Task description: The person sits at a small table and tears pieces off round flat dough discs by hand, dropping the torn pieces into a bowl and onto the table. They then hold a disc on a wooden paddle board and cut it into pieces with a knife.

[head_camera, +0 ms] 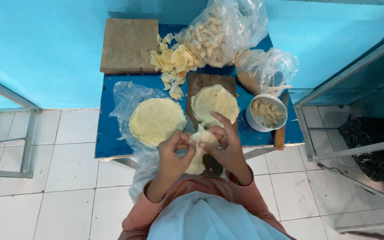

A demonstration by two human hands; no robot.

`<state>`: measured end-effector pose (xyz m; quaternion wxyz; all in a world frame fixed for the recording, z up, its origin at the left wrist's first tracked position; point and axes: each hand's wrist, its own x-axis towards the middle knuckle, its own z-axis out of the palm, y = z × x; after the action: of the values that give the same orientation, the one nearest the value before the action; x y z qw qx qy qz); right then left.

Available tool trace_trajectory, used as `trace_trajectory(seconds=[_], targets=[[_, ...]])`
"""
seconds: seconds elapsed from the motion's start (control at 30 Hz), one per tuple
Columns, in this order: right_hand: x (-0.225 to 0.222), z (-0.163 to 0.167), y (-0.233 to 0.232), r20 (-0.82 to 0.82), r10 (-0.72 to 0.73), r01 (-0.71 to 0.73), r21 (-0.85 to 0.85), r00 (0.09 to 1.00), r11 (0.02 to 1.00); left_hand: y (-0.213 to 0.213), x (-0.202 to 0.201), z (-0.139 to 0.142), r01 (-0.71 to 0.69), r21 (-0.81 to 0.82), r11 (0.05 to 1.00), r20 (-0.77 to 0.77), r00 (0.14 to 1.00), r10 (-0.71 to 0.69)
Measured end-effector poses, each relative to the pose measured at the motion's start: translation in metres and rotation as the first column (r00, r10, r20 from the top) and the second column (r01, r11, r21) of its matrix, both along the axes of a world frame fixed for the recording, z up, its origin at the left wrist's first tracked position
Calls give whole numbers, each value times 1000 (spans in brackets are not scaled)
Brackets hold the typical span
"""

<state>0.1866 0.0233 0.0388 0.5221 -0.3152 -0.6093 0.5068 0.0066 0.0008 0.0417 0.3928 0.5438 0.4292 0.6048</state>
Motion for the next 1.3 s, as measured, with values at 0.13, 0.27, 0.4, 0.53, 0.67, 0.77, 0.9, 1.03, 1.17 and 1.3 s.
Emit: trace_trajectory(seconds=[0.13, 0.27, 0.4, 0.53, 0.67, 0.77, 0.9, 1.03, 1.17, 1.3], targets=[[-6, -4, -6, 150, -165, 152, 96, 975, 984, -3, -4, 12, 121, -11, 993, -47, 991, -122], [-5, -5, -16, 251, -241, 185, 228, 938, 956, 0, -4, 8, 31, 6, 999, -226, 974, -29], [-5, -3, -16, 51, -250, 242, 127, 967, 962, 0, -13, -7, 51, -2, 999, -60, 997, -52], [0, -4, -7, -144, -233, 236, 4, 962, 972, 6, -16, -8, 44, -38, 998, 193, 981, -36], [-2, -10, -4, -37, -105, 110, 206, 994, 972, 3, -11, 5, 133, -99, 986, 179, 977, -114], [-3, -14, -11, 86, -80, 57, 239, 993, 969, 0, -7, 11, 86, -71, 994, -105, 990, -93], [-4, -18, -12, 113, -159, 126, 258, 981, 958, 2, -12, 1, 37, -65, 997, -115, 992, -44], [-4, -16, -1, -193, -157, 183, 122, 968, 976, 6, -21, -15, 73, -94, 993, 242, 969, -48], [-4, -8, 0, -3, -70, 70, 82, 998, 994, 3, -15, -20, 71, -77, 995, 183, 981, -56], [-11, -3, -6, -27, -19, 19, -14, 999, 1000, -2, -10, -16, 76, -39, 996, 69, 995, -73]])
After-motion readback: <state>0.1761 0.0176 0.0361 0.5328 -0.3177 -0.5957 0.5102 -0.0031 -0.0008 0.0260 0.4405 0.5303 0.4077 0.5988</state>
